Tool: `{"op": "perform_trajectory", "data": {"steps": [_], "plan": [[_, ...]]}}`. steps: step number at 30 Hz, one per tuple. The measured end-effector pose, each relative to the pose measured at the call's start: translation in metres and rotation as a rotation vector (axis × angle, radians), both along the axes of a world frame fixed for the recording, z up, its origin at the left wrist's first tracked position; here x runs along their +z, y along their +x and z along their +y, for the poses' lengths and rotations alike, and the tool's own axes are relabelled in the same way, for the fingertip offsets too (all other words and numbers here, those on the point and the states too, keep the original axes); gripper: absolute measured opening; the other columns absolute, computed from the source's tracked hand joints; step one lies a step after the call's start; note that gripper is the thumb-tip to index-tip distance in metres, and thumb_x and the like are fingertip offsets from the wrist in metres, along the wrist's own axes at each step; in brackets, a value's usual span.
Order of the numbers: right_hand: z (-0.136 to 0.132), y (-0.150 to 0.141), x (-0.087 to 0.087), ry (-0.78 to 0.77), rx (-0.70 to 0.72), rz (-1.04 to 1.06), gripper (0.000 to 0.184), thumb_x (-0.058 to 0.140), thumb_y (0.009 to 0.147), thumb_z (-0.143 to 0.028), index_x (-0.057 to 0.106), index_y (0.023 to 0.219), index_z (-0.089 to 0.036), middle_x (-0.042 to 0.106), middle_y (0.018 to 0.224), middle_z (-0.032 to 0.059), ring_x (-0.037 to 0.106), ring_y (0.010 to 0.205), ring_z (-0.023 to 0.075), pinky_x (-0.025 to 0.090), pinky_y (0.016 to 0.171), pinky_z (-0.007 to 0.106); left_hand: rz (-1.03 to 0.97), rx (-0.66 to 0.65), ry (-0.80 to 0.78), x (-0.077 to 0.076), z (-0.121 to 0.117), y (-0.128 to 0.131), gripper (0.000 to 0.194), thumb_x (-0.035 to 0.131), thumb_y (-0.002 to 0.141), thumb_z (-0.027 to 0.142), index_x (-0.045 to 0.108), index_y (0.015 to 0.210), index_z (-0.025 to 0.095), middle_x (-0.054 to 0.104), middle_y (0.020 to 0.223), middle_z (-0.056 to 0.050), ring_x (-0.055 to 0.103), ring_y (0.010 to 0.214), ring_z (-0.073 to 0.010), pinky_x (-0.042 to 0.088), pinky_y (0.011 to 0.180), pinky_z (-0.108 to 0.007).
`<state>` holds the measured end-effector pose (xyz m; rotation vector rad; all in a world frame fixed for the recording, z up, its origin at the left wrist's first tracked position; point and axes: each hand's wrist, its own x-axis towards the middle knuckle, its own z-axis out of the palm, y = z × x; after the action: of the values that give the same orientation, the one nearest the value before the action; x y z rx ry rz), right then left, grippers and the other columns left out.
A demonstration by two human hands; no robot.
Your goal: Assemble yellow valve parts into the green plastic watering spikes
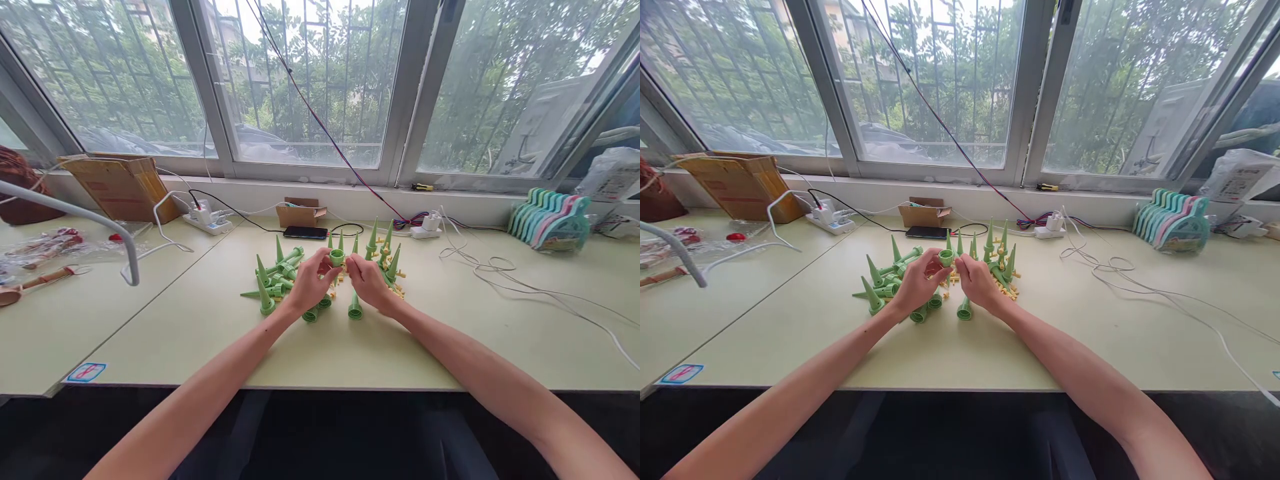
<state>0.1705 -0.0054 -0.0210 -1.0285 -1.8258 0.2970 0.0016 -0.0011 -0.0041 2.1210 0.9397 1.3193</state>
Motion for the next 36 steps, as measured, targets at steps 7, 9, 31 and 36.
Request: {"op": "perform_trajectory", "data": {"steps": [7, 9, 31, 36], "plan": [[-0.0039, -0.0056, 0.0023, -0.201, 0.136, 0.242, 0.047, 0.034, 0.097, -0.058, 0.038, 0.068, -0.022, 0.038, 0.055, -0.0045, 0.037, 0.045, 0.0093, 0.03, 0.045, 0.024, 0.022, 0.032, 0.041, -0.0018, 0.0018, 0.0006, 0.027, 0.059, 0.087, 0.031, 0.053, 0.11, 0.019, 0.064, 0.084, -0.002, 0.064, 0.073, -0.014, 0.054, 0.066, -0.025], [-0.0038, -0.0062, 0.0015, -0.225, 0.156, 0.269, 0.047, 0.035, 0.097, -0.059, 0.039, 0.068, -0.022, 0.038, 0.055, -0.0048, 0.037, 0.043, 0.0089, 0.03, 0.044, 0.024, 0.028, 0.035, 0.032, -0.0012, 0.0015, 0.0007, 0.029, 0.059, 0.087, 0.032, 0.053, 0.112, 0.019, 0.064, 0.082, -0.002, 0.064, 0.072, -0.0136, 0.053, 0.065, -0.025], [-0.0057, -0.0047, 0.0006, -0.196, 0.131, 0.155, 0.046, 0.036, 0.097, -0.055, 0.039, 0.066, -0.022, 0.044, 0.052, -0.0034, 0.038, 0.047, 0.0104, 0.032, 0.047, 0.024, 0.148, -0.037, -0.035, -0.0019, 0.0034, -0.0035, 0.039, 0.061, 0.085, 0.042, 0.053, 0.115, 0.019, 0.057, 0.073, 0.001, 0.055, 0.062, -0.0118, 0.052, 0.065, -0.026], [-0.0053, -0.0042, 0.0001, -0.172, 0.135, 0.129, 0.046, 0.037, 0.097, -0.054, 0.04, 0.065, -0.022, 0.044, 0.051, -0.0032, 0.038, 0.049, 0.0111, 0.032, 0.048, 0.025, 0.16, -0.032, -0.028, -0.0024, 0.0038, -0.0038, 0.046, 0.061, 0.084, 0.041, 0.052, 0.123, 0.019, 0.056, 0.073, 0.002, 0.055, 0.063, -0.0123, 0.052, 0.065, -0.026]]}}
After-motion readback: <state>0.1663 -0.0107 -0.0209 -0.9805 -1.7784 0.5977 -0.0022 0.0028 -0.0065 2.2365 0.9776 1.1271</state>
